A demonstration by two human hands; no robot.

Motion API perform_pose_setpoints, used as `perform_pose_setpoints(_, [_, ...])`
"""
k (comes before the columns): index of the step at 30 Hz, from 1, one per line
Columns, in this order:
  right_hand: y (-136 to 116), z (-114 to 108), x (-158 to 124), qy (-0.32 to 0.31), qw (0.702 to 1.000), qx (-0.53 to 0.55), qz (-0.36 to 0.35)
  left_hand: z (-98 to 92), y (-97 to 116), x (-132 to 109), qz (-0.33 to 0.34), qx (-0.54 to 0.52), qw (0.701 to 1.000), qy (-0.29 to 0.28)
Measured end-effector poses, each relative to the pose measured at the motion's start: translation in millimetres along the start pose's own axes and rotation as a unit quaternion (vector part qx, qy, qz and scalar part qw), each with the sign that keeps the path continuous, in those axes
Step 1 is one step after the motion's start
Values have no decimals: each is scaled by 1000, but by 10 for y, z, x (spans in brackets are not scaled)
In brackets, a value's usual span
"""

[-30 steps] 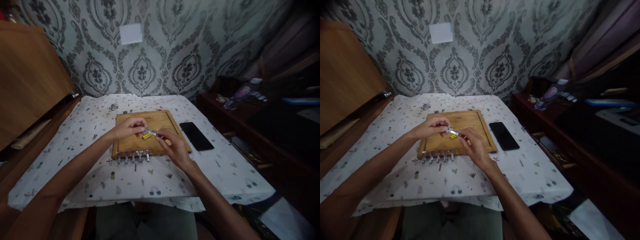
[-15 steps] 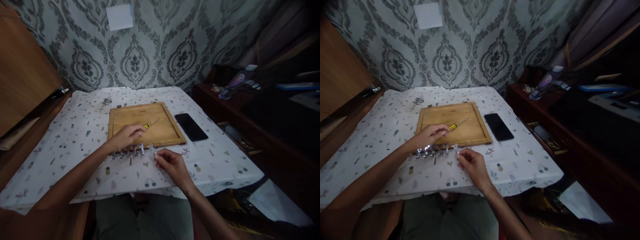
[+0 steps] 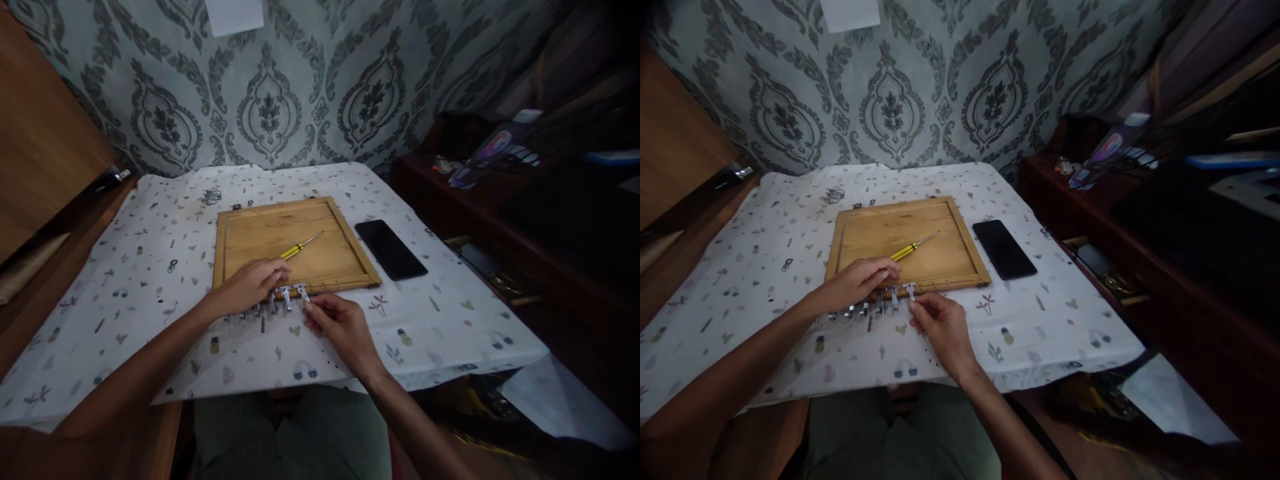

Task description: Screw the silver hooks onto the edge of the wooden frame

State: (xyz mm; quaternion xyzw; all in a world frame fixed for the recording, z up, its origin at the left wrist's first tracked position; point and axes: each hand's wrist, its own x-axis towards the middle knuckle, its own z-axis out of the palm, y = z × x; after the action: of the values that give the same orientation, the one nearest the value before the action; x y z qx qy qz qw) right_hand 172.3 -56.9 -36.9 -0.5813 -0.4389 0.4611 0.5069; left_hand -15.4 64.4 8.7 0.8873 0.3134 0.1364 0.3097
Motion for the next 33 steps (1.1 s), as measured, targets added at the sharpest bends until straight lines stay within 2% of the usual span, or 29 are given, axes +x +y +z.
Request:
perform_pose_setpoints(7, [5,9,-25,-13,999,-35,-8,42,26,28,26,-2,1000,-8])
perform_pose_setpoints(16, [-4,24,-41,-5,997,-70,-25,3,132,-30,17,2,999,-30])
perform_pose_setpoints(22, [-31,29,-43,-8,996,-83,-40,18,256,-57,-8,25,997,-66])
perform_pose_setpoints(27, [-24,32,-40,-8,994,-95,-45,104,339,-64,-15,67,996,-51])
perform_pose_setpoints(33, [-17,27,-37,-8,994,-95,-43,182,326,-73,-13,75,997,-26])
